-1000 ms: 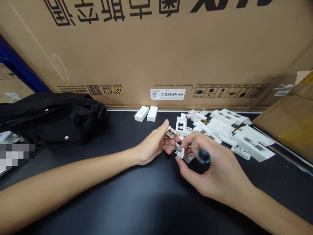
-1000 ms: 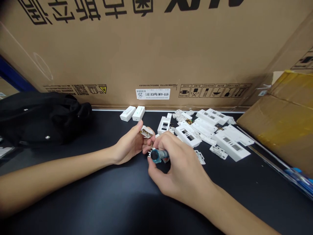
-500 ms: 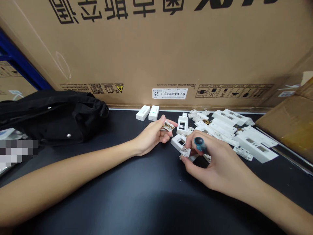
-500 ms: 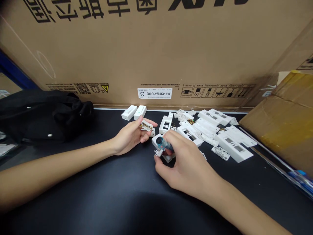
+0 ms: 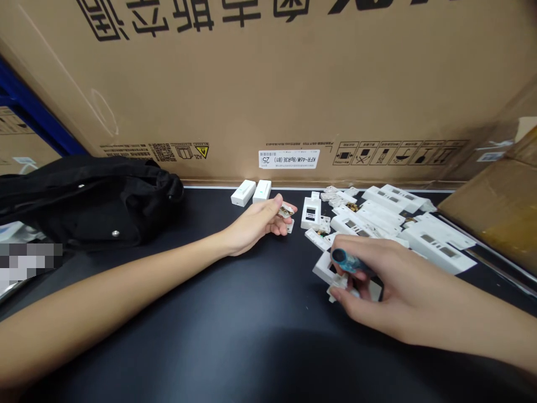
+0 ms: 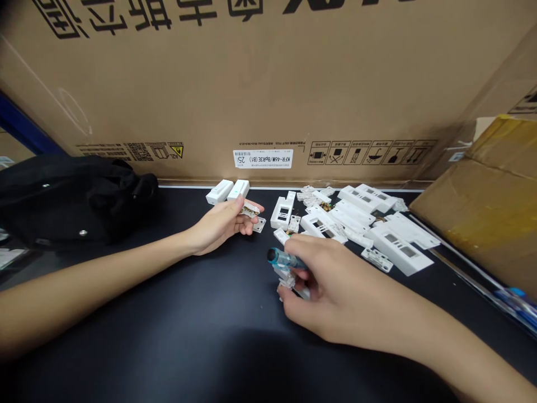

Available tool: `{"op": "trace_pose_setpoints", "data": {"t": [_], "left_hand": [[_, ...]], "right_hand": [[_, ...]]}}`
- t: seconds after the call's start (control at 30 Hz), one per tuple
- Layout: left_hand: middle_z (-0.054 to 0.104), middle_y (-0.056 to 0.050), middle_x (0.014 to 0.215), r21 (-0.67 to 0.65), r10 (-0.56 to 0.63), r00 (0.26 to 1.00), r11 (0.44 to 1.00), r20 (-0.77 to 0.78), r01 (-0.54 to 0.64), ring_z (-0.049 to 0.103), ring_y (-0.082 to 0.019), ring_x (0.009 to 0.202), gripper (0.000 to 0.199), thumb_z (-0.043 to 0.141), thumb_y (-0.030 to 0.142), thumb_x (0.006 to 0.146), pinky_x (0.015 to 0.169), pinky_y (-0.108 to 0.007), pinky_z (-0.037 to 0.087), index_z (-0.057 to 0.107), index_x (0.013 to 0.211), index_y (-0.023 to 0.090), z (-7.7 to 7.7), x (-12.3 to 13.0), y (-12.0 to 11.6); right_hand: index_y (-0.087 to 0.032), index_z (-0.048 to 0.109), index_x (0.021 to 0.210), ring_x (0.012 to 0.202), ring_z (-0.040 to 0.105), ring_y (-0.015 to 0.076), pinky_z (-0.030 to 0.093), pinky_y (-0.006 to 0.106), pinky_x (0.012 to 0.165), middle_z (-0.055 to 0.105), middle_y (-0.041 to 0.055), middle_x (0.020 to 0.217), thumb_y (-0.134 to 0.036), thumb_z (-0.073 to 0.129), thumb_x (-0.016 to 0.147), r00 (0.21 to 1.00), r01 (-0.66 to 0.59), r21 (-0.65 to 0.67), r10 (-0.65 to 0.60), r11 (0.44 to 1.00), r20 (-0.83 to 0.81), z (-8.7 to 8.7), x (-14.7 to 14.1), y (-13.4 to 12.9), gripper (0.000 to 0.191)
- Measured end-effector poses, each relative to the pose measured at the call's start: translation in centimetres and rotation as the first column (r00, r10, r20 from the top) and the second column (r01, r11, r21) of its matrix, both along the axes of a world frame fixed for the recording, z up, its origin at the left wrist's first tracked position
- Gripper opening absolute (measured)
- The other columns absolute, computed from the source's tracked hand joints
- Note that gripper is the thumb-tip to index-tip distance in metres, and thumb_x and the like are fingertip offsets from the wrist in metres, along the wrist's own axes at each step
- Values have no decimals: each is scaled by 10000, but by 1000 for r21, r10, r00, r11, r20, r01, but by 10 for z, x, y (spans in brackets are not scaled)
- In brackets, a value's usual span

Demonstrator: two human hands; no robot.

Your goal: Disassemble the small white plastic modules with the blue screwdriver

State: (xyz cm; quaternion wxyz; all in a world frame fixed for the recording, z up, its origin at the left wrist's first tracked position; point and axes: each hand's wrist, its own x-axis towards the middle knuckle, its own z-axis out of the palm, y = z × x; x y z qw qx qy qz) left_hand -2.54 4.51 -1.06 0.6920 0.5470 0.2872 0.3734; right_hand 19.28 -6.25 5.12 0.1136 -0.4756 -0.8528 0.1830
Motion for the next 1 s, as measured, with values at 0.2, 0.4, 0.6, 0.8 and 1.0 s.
{"op": "trace_pose_setpoints", "data": {"t": [0.2, 0.4, 0.6, 0.8, 1.0], "left_hand": [[680, -95, 974, 112, -63, 997, 991, -53, 68, 626, -111, 744, 471, 597, 522, 917, 749, -274, 495, 616, 1156, 117, -6, -3, 2], [686, -53, 845, 414, -56, 925, 883, -376, 222, 662, -157, 814, 401, 516, 382, 985, 751, -281, 486, 547, 1309, 149, -2, -5, -6], [691, -54, 903, 552, 8, 896, 790, -445, 267, 679, -161, 833, 356, 458, 327, 1006, 839, -312, 497, 511, 1321, 171, 2, -5, -14], [666, -37, 880, 553, 16, 903, 795, -429, 248, 670, -151, 807, 337, 411, 318, 1022, 840, -307, 501, 461, 1330, 189, 2, -6, -17], [695, -52, 912, 523, 24, 908, 824, -419, 220, 634, -112, 701, 312, 365, 391, 1037, 732, -251, 488, 486, 1246, 194, 1, -6, -16]], "right_hand": [[-223, 400, 679, 537, 455, 91, 359, 228, 481, 509, -44, 648, -249, 600, 828, 999, -34, -37, 35, 999, 27, -2, 2, -2, 250], [-224, 416, 694, 536, 470, 92, 357, 241, 476, 535, -44, 669, -283, 594, 854, 998, -43, -91, 47, 995, 42, -2, 2, -4, 247], [-224, 435, 719, 586, 497, 96, 370, 250, 511, 566, -41, 723, -326, 577, 889, 996, -61, -109, 68, 992, 61, -5, 3, -3, 244], [-226, 470, 736, 592, 499, 106, 365, 265, 511, 584, -23, 773, -307, 613, 870, 993, -90, -101, 97, 991, 68, -8, 4, -4, 213], [-230, 449, 711, 653, 500, 128, 367, 265, 554, 577, -30, 765, -106, 625, 718, 992, -122, -72, 124, 990, 18, -5, -2, -5, 215]]}}
